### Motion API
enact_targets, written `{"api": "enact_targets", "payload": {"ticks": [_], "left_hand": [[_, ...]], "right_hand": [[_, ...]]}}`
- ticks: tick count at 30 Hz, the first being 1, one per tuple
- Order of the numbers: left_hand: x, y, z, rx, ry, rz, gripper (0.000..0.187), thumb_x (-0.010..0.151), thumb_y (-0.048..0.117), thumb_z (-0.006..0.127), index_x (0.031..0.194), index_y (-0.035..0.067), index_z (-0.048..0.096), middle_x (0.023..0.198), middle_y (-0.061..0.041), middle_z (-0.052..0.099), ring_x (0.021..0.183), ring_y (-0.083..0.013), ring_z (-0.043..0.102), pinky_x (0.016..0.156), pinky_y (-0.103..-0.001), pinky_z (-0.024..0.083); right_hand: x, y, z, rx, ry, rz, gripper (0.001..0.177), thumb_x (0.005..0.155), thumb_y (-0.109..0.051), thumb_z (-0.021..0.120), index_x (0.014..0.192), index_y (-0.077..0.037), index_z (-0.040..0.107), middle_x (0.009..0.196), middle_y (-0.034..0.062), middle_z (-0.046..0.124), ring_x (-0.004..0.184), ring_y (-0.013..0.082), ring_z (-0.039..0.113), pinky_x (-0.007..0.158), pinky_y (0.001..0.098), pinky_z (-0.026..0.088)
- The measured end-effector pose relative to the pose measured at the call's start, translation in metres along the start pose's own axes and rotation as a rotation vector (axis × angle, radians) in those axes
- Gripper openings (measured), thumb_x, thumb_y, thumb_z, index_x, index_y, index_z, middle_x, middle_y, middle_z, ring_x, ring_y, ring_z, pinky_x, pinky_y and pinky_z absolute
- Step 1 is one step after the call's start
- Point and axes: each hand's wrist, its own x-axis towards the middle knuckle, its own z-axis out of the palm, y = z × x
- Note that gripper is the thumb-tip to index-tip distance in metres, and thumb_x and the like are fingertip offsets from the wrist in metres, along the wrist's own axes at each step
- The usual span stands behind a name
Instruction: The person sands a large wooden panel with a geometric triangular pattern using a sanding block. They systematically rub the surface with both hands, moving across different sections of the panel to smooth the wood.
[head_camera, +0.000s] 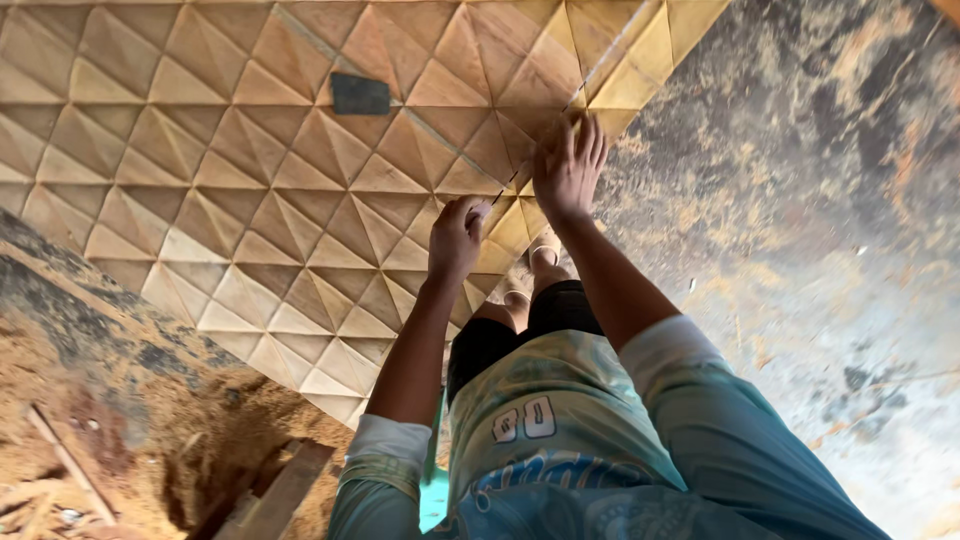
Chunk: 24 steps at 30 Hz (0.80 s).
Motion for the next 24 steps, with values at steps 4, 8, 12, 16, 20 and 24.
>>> {"api": "enact_targets", "payload": {"ticks": [4,8,12,16,20,24], "left_hand": [[0.026,0.008,0.006,0.274,-0.117,0.211,0.017,0.092,0.008,0.07,0.108,0.006,0.064,0.098,-0.016,0.065,0.095,-0.0375,0.064,0.083,-0.048,0.053],[0.028,-0.003,0.009,0.344,-0.096,0.324,0.01,0.095,0.013,0.071,0.101,0.01,0.064,0.093,-0.012,0.063,0.092,-0.0338,0.062,0.083,-0.046,0.05],[0.039,-0.019,0.025,0.297,-0.061,0.347,0.019,0.098,0.018,0.071,0.112,0.006,0.066,0.099,-0.006,0.066,0.093,-0.031,0.064,0.083,-0.047,0.048],[0.039,-0.036,0.019,0.328,-0.122,0.356,0.018,0.101,0.02,0.074,0.116,0.011,0.072,0.115,-0.007,0.065,0.093,-0.0275,0.063,0.085,-0.045,0.05],[0.024,-0.042,-0.004,0.353,-0.168,0.51,0.039,0.099,0.022,0.072,0.134,0.007,0.065,0.142,-0.012,0.054,0.124,-0.0347,0.055,0.107,-0.051,0.044],[0.015,-0.045,-0.008,0.464,-0.375,0.521,0.063,0.097,0.031,0.071,0.15,0.004,0.052,0.161,-0.011,0.042,0.145,-0.041,0.04,0.12,-0.064,0.029]], "right_hand": [[0.025,-0.008,0.013,-0.163,0.032,0.143,0.065,0.1,-0.042,0.063,0.152,-0.008,0.044,0.16,0.0318,0.03,0.152,0.0479,0.025,0.125,0.0632,0.016],[0.019,-0.021,0.019,-0.229,-0.017,0.196,0.065,0.104,-0.044,0.056,0.156,-0.008,0.041,0.162,0.0326,0.027,0.154,0.0482,0.022,0.126,0.0639,0.012],[0.023,-0.022,0.015,-0.238,-0.021,0.208,0.062,0.105,-0.043,0.055,0.156,-0.01,0.041,0.163,0.0322,0.027,0.154,0.0473,0.022,0.126,0.064,0.012],[0.022,-0.026,0.015,-0.235,-0.025,0.234,0.063,0.104,-0.043,0.055,0.156,-0.009,0.042,0.162,0.0323,0.027,0.154,0.0471,0.023,0.127,0.0639,0.012],[0.021,-0.029,0.014,-0.258,-0.027,0.237,0.061,0.105,-0.042,0.055,0.155,-0.009,0.044,0.162,0.0326,0.027,0.155,0.0471,0.023,0.127,0.0637,0.011],[0.023,-0.026,0.016,-0.283,-0.047,0.243,0.062,0.104,-0.041,0.055,0.155,-0.009,0.044,0.162,0.033,0.025,0.154,0.047,0.022,0.127,0.0639,0.011]]}}
